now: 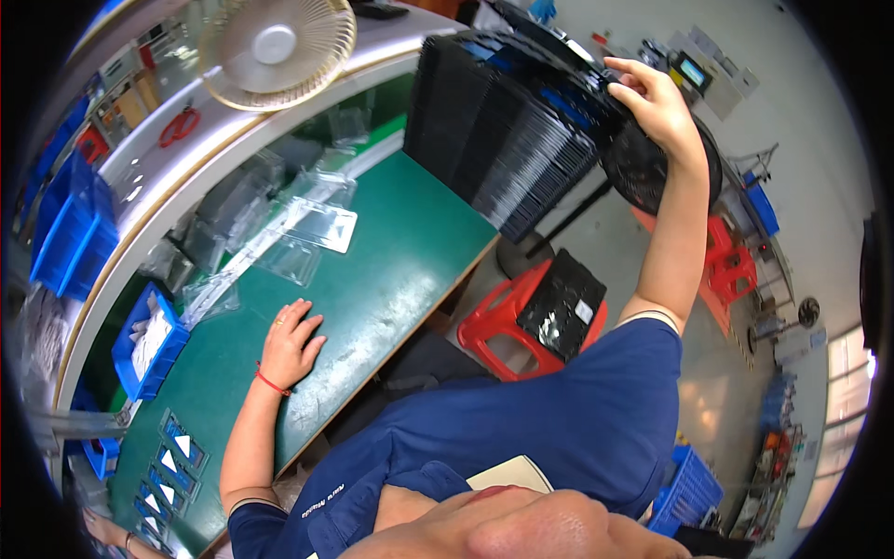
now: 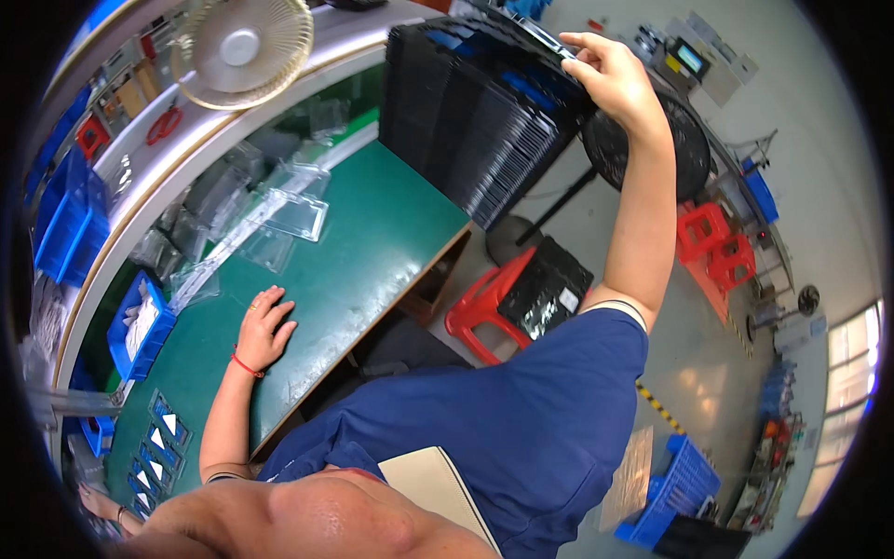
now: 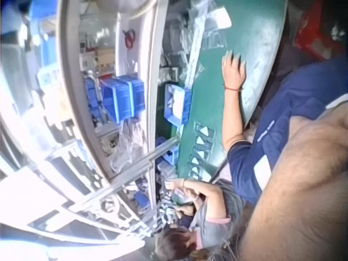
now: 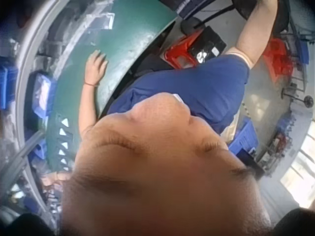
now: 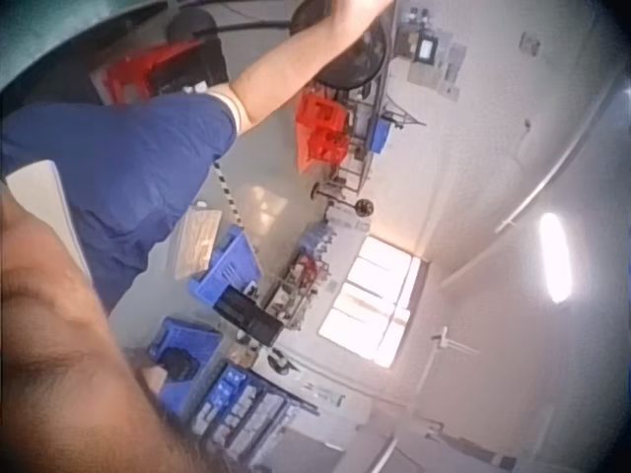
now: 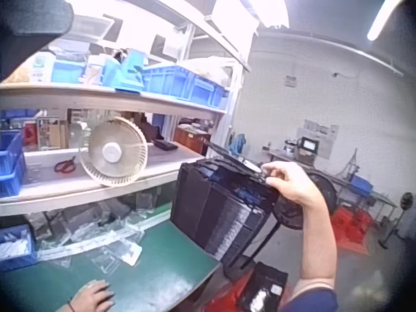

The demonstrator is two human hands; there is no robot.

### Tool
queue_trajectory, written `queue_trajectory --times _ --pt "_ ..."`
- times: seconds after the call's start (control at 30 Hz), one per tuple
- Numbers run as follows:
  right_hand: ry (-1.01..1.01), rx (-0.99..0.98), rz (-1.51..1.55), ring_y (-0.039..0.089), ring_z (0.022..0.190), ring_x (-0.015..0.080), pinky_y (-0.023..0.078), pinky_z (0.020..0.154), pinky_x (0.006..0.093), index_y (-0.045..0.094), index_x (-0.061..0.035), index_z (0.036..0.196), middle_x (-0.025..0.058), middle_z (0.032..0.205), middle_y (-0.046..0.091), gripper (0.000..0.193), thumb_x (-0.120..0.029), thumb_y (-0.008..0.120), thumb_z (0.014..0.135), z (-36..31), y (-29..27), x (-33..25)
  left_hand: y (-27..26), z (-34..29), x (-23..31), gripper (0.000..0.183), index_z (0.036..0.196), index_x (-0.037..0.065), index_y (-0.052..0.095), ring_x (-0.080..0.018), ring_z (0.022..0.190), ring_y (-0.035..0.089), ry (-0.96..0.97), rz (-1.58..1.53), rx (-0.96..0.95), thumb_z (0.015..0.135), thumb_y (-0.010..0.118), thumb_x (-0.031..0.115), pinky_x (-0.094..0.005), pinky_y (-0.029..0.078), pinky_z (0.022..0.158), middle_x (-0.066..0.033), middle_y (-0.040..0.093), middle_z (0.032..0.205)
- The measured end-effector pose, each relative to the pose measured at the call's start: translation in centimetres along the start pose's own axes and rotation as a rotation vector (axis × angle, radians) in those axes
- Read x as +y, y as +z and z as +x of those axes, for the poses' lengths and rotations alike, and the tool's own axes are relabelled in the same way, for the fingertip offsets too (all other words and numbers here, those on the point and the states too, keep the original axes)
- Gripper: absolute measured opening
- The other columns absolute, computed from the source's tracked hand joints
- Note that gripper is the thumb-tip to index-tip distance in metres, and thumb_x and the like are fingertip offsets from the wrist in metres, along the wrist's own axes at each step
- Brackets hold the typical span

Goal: Manually assemble and package small electronic components or screens into plastic sleeves and onto an assembly rack.

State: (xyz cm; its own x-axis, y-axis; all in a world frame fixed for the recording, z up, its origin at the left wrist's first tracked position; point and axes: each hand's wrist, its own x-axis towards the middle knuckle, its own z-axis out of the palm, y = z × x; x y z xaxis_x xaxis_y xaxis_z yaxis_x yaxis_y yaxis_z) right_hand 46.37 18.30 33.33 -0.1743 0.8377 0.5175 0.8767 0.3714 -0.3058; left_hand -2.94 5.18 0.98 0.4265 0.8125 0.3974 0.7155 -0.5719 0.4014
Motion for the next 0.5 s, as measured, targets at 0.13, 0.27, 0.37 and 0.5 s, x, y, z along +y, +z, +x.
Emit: queue_trajectory --times 0.13,0.27,0.37,0.5 --pt "0.162 0.344 -0.047 0.051 0.067 0.0106 0.045 0.063 0.0261 0.064 -0.0068 0.116 0.0028 0.075 0.052 0.036 -0.012 0.067 0.081 -12.2 1.9 -0.1 -0.2 0.1 0.1 0.030 0.104 0.001 0.065 -0.0376 0.117 0.051 -0.002 0.029 -0.016 0.077 0.069 0.015 -0.0477 0.037 0.103 -0.0204 0.056 0.121" --pt "0.620 0.551 -0.268 0.057 0.067 0.0257 0.049 0.069 0.0376 0.064 -0.0050 0.115 0.0133 0.076 0.056 0.040 -0.017 0.071 0.077 -23.2 9.6 5.3 -0.1 0.6 0.5 0.029 0.105 0.002 0.064 -0.0376 0.119 0.050 -0.027 0.062 -0.020 0.078 0.067 0.012 -0.0472 0.037 0.103 -0.0191 0.055 0.122" --pt "0.951 0.379 -0.606 0.060 0.084 0.0418 0.049 0.076 0.0483 0.063 -0.0041 0.112 0.0229 0.088 0.060 0.038 -0.022 0.069 0.079 -28.7 17.2 12.2 0.3 0.9 0.4 0.028 0.104 0.002 0.064 -0.0374 0.119 0.049 -0.035 0.060 -0.035 0.078 0.066 0.011 -0.0469 0.037 0.103 -0.0190 0.055 0.122" --pt "1.280 0.148 -0.585 0.056 0.101 0.0389 0.049 0.085 0.0457 0.063 -0.0008 0.103 0.0232 0.106 0.057 0.029 -0.021 0.064 0.082 -31.9 26.4 16.8 -0.1 0.5 0.6 0.029 0.104 0.002 0.064 -0.0370 0.120 0.049 -0.051 0.042 -0.047 0.077 0.066 0.012 -0.0473 0.037 0.104 -0.0187 0.055 0.123"
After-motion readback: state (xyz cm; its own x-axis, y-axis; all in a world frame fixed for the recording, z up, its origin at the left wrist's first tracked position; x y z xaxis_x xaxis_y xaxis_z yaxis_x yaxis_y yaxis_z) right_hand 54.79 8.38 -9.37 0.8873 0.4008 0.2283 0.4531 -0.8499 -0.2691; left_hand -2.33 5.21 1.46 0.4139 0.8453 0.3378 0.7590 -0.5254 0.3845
